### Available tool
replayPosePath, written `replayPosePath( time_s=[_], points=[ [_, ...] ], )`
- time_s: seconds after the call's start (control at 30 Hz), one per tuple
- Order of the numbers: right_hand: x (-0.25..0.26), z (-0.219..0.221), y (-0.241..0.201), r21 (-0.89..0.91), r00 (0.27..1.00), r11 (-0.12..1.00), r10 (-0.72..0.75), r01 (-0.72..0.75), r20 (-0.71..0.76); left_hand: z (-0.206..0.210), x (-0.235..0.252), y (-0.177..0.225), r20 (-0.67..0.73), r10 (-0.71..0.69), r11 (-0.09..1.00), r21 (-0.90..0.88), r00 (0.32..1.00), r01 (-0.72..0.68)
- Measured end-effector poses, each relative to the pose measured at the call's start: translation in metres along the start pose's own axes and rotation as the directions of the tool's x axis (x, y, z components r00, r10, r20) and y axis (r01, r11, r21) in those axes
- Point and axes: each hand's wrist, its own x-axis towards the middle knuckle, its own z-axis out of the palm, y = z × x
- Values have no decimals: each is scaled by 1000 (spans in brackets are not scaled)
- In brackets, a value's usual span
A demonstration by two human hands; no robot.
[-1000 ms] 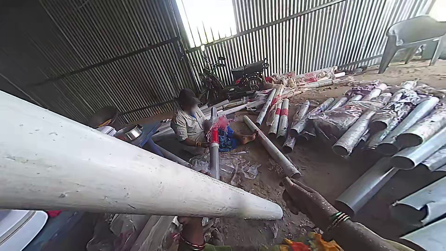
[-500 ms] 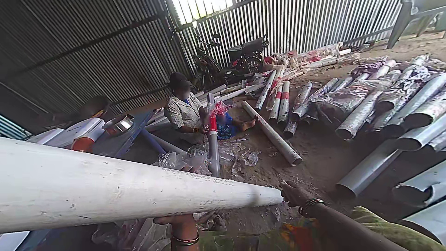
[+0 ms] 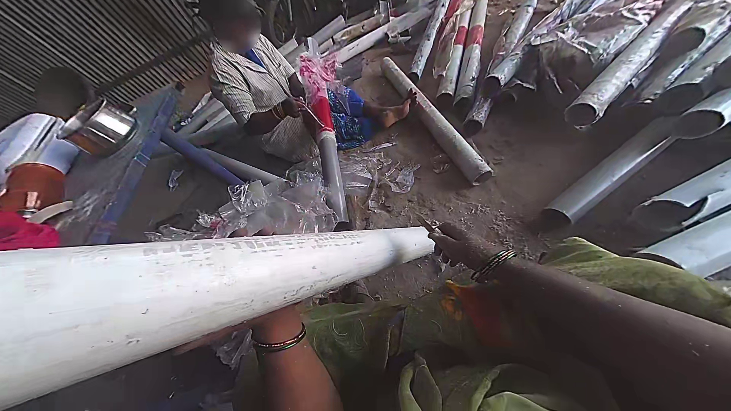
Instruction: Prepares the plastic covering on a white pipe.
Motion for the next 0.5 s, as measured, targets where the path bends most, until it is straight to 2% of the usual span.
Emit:
replayPosePath(
  time_s=[0.1, 0.17, 0.23, 0.3, 0.37, 0.43, 0.47, 0.5],
  points=[
    [-3, 4, 1, 30, 999, 999, -39, 39, 4, -10, 5, -2, 109, 18, 998, 54, 994, -24],
    [-6, 6, 1, 32, 997, 996, -82, 82, -14, -13, 8, -2, 168, -38, 998, 61, 985, 28],
    [-9, 7, -1, 11, 994, 994, -113, 113, -3, 2, 4, 5, 110, -77, 997, 11, 991, 76],
    [-9, 8, -1, -39, 988, 987, -156, 156, 6, 12, 0, 12, 101, -68, 996, 70, 992, 61],
    [-5, 9, 2, -103, 982, 976, -191, 191, 11, 2, 4, 9, 181, -82, 994, 90, 980, 67],
    [2, 10, 6, -131, 980, 971, -196, 198, 25, -22, 19, 1, 331, -233, 970, 15, 914, 242],
    [4, 11, 6, -128, 979, 970, -204, 206, 32, -32, 26, -2, 377, -259, 962, 15, 889, 274],
    [4, 11, 3, -124, 977, 969, -208, 212, 44, -40, 30, -3, 387, -215, 975, 31, 897, 220]
  ],
)
